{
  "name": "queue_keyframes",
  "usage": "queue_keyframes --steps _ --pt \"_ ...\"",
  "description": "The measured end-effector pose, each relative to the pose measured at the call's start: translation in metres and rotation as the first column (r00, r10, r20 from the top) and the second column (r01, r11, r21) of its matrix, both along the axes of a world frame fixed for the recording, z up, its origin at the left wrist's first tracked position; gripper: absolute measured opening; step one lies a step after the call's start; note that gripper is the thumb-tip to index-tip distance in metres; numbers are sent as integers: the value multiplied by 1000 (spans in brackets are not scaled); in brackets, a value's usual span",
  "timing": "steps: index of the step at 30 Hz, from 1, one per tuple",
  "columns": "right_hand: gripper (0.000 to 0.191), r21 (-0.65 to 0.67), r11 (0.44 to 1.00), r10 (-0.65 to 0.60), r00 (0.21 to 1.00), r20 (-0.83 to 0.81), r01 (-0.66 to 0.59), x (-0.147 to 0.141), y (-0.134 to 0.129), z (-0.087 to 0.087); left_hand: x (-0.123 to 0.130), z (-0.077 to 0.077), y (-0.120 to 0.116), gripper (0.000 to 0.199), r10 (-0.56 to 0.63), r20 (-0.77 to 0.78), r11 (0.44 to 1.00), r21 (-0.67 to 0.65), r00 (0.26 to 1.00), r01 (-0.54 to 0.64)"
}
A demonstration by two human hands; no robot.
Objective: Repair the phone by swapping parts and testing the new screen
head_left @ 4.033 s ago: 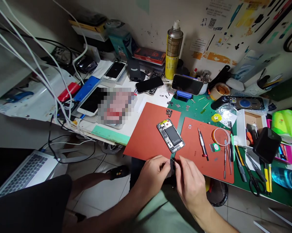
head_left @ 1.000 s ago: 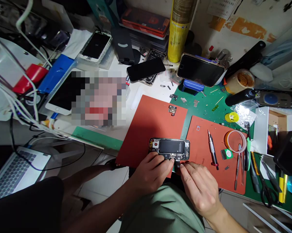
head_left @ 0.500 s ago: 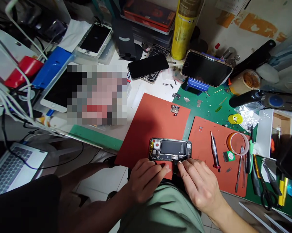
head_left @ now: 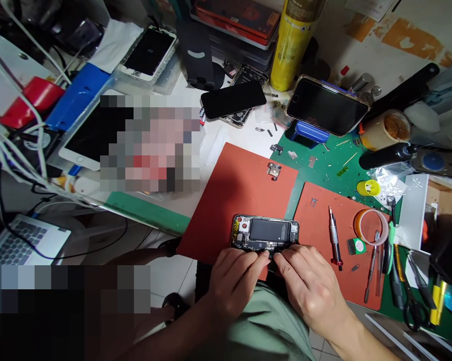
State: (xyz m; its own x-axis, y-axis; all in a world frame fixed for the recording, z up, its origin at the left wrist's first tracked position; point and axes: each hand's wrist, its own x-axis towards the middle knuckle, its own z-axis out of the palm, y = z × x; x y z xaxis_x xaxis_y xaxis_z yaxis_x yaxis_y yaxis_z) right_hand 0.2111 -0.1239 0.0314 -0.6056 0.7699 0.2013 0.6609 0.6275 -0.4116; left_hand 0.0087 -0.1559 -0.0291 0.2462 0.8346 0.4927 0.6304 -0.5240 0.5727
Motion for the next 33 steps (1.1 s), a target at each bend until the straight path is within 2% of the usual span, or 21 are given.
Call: queue_keyframes --steps 4,7,11,15,17,19,21,23,29,33 --pt "25 -96 995 -3 1000 -24 1 1 2 3 4 7 8 25 16 13 999 38 1000 -16" --pt "22 -229 973 -17 999 -33 9 4 9 8 5 6 10 26 8 8 999 43 1000 -8" --pt "19 -436 897 -113 992 -64 74 3 32 20 4 4 10 25 -5 28 999 39 1000 4" --pt "18 -591 796 -162 987 -1 130 -2 59 33 3 4 10 24 4 14 999 42 1000 -4" --pt "17 -602 781 -192 981 18 164 -3 67 36 3 4 10 25 9 -10 999 32 1000 -9" --pt "17 -563 806 -188 981 45 181 -4 72 35 2 2 9 25 8 -29 999 31 1000 -7" --pt "19 -505 848 -134 987 91 162 -3 75 30 2 1 9 25 7 -43 999 35 999 -5" --pt "31 -483 867 -59 989 139 120 -4 78 24 2 1 10 25 4 -62 999 47 998 -1" --pt "54 -500 860 31 967 254 104 -14 88 15 1 0 12 28 1 -71 991 134 997 8" --pt "47 -521 839 38 941 338 153 -22 93 17 -1 -5 9 26 -17 -111 985 168 994 36"
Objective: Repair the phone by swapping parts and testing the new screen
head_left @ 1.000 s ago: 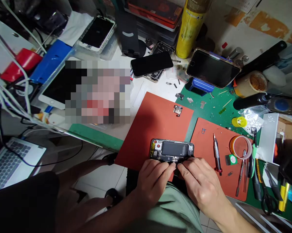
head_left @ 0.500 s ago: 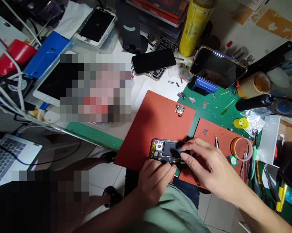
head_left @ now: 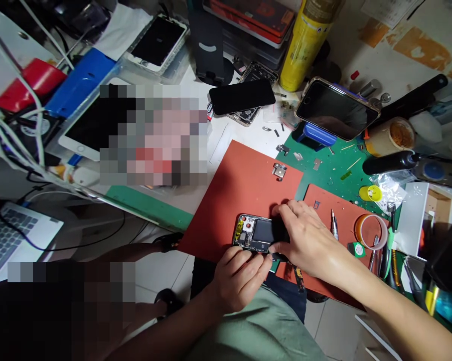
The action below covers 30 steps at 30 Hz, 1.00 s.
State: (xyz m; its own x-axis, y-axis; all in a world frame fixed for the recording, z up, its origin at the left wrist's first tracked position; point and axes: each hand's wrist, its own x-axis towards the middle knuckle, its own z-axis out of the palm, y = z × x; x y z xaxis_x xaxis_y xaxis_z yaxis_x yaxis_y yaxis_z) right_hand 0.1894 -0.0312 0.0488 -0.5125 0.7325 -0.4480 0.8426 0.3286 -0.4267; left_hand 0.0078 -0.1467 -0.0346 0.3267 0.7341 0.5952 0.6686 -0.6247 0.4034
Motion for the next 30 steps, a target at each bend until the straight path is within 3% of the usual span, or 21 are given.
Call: queue_keyframes --steps 8,13,16,18,19,21,23,24,27,30 --pt "29 -211 977 -40 999 -35 32 -1 4 3 -4 -1 1 24 -44 -43 997 63 998 47" --pt "21 -419 897 -230 959 -165 143 8 1 2 -6 1 2 21 -42 11 995 92 999 41" --pt "18 -545 797 -481 821 -309 262 17 -12 2 -3 8 -5 22 7 124 1000 14 992 -9" --pt "25 -587 718 -643 678 -355 373 20 -26 3 4 18 -11 22 150 312 976 -196 938 -92" --pt "29 -579 685 -704 606 -369 442 20 -35 2 8 24 -15 19 241 413 934 -345 878 -94" --pt "35 -509 625 -780 472 -410 591 18 -56 -1 17 38 -19 13 383 540 788 -615 749 40" --pt "38 -413 550 -809 341 -479 726 12 -77 -8 26 49 -20 13 451 562 632 -750 694 196" --pt "38 -372 507 -809 281 -516 777 9 -88 -12 31 53 -19 13 469 552 584 -779 690 227" --pt "38 -275 396 -769 153 -621 876 0 -115 -26 40 59 -16 12 484 510 561 -804 711 195" --pt "41 -182 312 -719 107 -686 933 -5 -132 -38 45 62 -15 11 457 467 574 -805 757 150"
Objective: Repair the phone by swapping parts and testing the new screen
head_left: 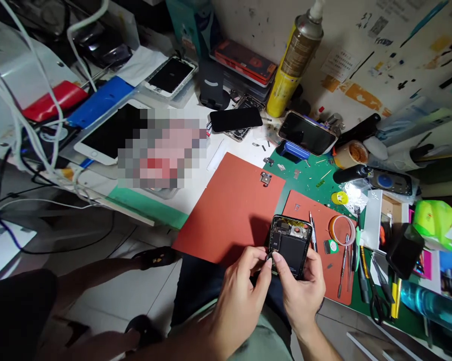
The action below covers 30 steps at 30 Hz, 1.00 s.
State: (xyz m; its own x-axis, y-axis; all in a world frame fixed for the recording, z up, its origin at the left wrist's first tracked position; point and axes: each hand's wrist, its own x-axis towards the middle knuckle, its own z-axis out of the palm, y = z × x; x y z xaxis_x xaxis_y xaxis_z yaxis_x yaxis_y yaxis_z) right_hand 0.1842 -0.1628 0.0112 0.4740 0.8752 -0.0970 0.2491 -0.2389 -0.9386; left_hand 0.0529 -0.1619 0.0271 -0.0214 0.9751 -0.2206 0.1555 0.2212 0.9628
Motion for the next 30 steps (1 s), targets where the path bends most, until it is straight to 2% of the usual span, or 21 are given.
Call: queue_keyframes --steps 3,7,12,19,30 --pt "42 43 998 -52 999 -3 52 -1 -8 -6 1 4 -1 12 -18 -66 1000 16 998 19" --pt "42 34 996 -80 994 -69 82 0 -11 -4 1 8 -2 10 -38 -126 998 53 991 45" --pt "42 12 999 -28 990 -139 29 1 -10 0 0 9 1 11 -63 -177 994 73 982 77" --pt "41 35 999 -16 993 -115 20 2 -9 1 0 13 1 9 -89 -238 987 108 967 117" --pt "43 10 999 -34 992 -118 36 -1 -12 -4 -1 14 6 8 -131 -206 990 28 970 140"
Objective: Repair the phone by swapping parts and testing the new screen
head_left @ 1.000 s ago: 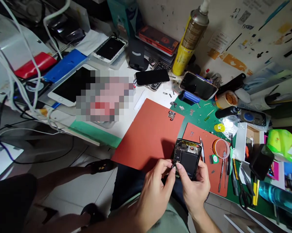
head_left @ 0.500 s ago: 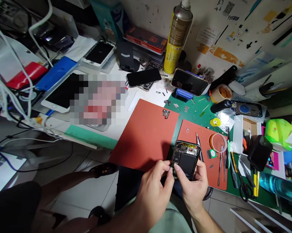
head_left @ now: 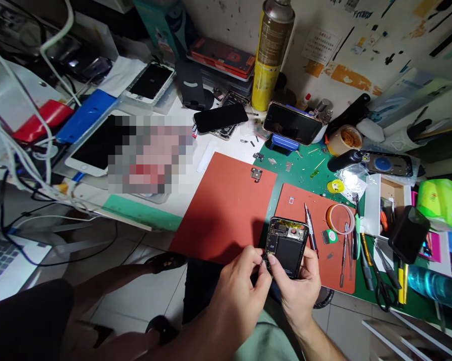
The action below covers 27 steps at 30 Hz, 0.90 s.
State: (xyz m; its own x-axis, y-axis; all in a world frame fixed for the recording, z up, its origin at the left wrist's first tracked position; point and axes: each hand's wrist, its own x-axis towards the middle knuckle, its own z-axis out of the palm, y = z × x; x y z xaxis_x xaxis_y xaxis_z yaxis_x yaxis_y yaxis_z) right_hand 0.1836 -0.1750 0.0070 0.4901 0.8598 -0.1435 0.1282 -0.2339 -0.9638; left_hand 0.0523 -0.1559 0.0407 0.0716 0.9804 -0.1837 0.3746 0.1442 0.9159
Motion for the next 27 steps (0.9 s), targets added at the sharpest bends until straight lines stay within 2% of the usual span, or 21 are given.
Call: queue_keyframes --steps 6,10,20,27 --pt "43 16 1000 -18 1000 21 18 -2 -2 -1 2 1 3 12 26 84 999 -42 996 -22" --pt "41 34 999 -17 1000 20 16 -3 -3 -2 0 0 1 13 0 38 999 -32 999 1" --pt "42 33 999 -15 1000 -3 15 -1 -8 -8 -1 1 4 19 -62 -10 992 -106 998 61" --pt "39 85 996 -31 998 57 26 -2 -8 -7 2 4 2 17 -23 -19 985 -173 1000 19"
